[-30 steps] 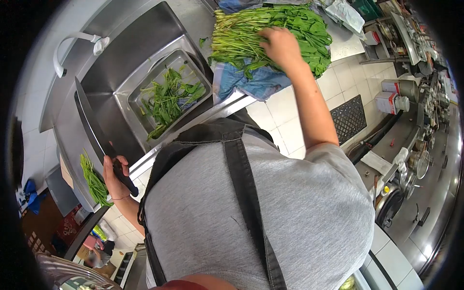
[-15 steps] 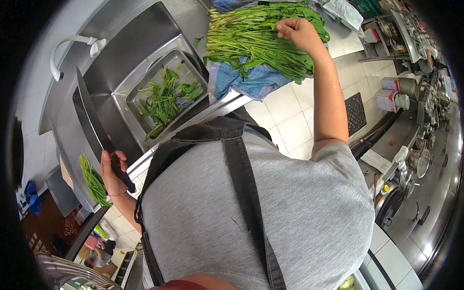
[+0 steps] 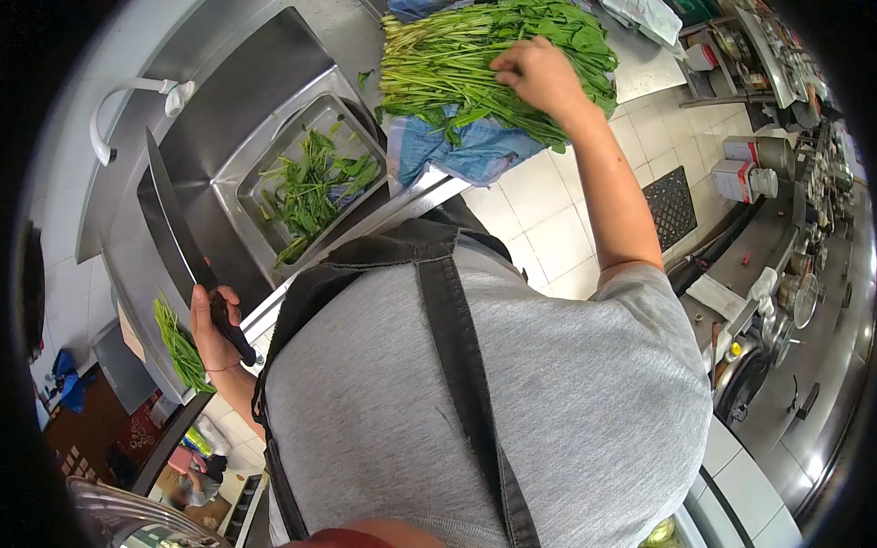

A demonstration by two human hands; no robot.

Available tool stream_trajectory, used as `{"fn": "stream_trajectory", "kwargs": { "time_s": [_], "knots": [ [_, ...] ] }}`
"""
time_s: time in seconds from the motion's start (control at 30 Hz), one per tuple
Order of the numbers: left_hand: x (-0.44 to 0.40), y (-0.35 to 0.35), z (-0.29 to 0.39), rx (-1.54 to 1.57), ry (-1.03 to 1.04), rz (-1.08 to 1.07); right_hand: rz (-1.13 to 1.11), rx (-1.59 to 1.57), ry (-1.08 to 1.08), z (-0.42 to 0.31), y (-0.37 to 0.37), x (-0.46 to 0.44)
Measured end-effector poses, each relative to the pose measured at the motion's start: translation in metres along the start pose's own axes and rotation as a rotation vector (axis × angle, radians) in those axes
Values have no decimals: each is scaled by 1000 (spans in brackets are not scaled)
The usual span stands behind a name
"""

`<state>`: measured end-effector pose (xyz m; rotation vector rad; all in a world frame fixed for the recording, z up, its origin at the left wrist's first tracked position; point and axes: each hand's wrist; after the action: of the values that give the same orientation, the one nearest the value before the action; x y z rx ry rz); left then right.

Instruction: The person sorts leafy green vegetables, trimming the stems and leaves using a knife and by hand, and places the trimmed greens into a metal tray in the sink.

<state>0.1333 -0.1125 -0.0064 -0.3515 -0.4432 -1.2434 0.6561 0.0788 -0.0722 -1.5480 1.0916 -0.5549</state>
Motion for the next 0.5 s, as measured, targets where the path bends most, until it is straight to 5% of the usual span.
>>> {"fn": "stream_trajectory", "kwargs": {
  "time_s": [0.2, 0.43, 0.5],
  "knots": [
    [0, 8, 7, -26, -5, -2, -15, 155, 33, -16, 25, -8],
    [-3, 0, 2, -33, -2, 9, 30, 64, 15, -11, -4, -19],
    [-3, 0, 2, -31, 0, 15, -28, -173, 154, -6, -19, -24]
  ]
}}
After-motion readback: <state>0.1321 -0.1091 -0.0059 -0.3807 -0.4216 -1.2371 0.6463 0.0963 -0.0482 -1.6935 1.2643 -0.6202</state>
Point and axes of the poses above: each hand's wrist, its own x-axis away from the middle knuckle, its own y-axis out of the palm, z = x × y, and after that the axes turned 10 degrees about -y, right-handed
